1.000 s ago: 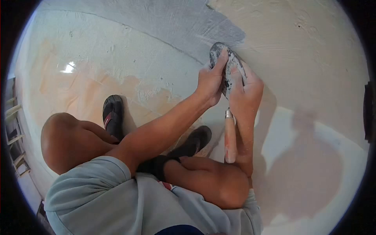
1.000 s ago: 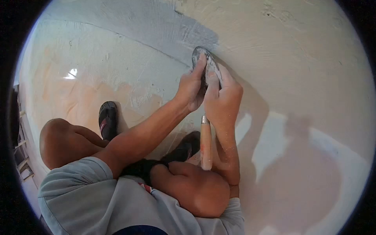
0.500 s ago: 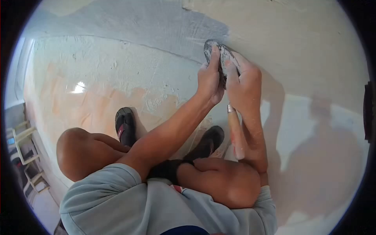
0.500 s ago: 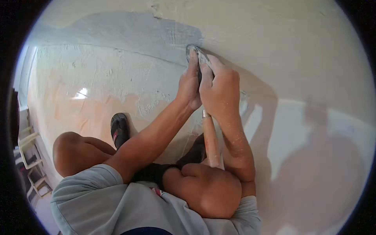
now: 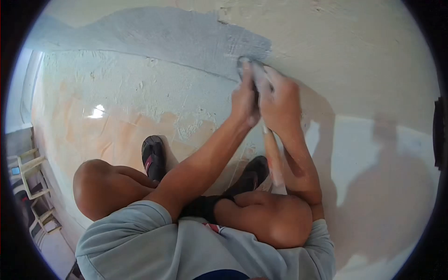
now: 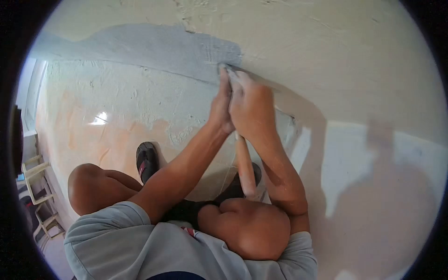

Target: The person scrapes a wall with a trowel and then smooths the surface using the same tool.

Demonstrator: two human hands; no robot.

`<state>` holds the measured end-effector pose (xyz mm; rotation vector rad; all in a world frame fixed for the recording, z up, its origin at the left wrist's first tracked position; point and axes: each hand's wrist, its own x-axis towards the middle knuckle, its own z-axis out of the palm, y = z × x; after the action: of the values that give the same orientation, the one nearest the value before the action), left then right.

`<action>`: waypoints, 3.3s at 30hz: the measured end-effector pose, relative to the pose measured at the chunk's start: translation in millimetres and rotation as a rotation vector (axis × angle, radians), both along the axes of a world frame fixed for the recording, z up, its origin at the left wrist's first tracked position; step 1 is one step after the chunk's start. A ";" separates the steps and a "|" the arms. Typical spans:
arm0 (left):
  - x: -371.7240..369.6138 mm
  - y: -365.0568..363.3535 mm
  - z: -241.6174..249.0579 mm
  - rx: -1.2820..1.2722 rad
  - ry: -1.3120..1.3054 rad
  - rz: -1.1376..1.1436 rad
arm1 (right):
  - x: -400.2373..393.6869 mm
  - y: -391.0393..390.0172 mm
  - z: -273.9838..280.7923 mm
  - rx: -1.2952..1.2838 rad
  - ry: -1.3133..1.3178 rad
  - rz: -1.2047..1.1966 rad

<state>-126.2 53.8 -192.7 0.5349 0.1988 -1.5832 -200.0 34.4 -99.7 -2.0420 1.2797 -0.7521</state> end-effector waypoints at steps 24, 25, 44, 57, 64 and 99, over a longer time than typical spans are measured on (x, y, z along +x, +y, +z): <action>-12.1 0.9 19.0 0.078 -0.135 0.134 | -5.4 16.0 -0.4 -0.095 -0.106 -0.066; -14.0 -0.8 21.0 0.102 -0.096 0.161 | -2.8 13.6 -1.0 -0.094 -0.070 -0.058; 14.4 3.1 -9.3 0.065 -0.226 0.083 | 7.8 12.7 -37.7 -0.088 -0.121 -0.052; 10.5 2.7 0.1 0.180 -0.318 0.099 | 6.3 18.9 -34.5 -0.082 -0.144 -0.148; -3.4 -4.0 -7.2 0.219 -0.343 0.178 | 2.1 15.2 -33.0 -0.117 -0.144 -0.129; 30.0 2.3 -28.4 0.243 -0.274 0.139 | 27.9 17.4 -50.4 -0.135 0.051 -0.057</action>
<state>-96.2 56.1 -221.1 0.9015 0.2172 -1.3426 -172.1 51.8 -150.1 -2.1517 1.3529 -0.8380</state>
